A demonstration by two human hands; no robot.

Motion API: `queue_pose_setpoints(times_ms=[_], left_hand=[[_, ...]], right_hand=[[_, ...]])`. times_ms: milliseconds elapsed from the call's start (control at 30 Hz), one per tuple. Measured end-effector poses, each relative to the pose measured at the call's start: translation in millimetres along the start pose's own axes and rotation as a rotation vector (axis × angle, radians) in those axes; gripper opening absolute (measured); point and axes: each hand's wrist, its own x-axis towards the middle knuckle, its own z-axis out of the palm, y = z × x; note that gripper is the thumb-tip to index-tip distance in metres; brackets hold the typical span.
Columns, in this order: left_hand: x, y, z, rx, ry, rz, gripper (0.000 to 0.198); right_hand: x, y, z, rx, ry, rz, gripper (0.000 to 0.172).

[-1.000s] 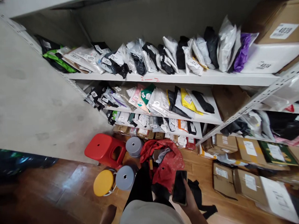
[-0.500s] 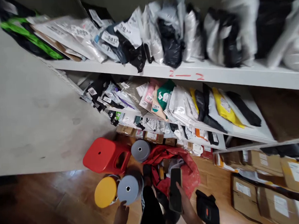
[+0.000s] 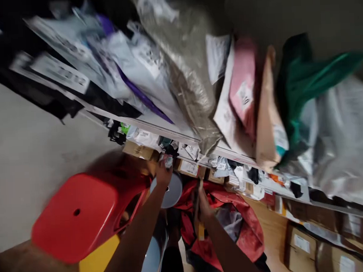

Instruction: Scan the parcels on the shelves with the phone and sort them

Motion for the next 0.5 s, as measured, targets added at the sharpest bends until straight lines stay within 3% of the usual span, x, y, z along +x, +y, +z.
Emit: queue_pose_setpoints(times_ms=[100,200,333,500], left_hand=[[52.3,6.2,30.2,-0.106,0.008,0.109,0.043],[77.4,8.0,66.3,-0.197,-0.083,0.194,0.052],[74.0,9.7,102.5,-0.226,-0.169,0.245,0.071],[64.2,14.2,109.2,-0.156,-0.140,0.285,0.072]], right_hand=[[86.9,-20.2,24.7,0.040,-0.067,-0.077,0.054],[146.4,-32.5,31.4,0.056,-0.124,-0.103,0.046],[182.5,-38.4,22.6,0.060,-0.221,-0.131,0.045],[203.6,-44.5,24.2,0.029,-0.290,-0.171,0.040]])
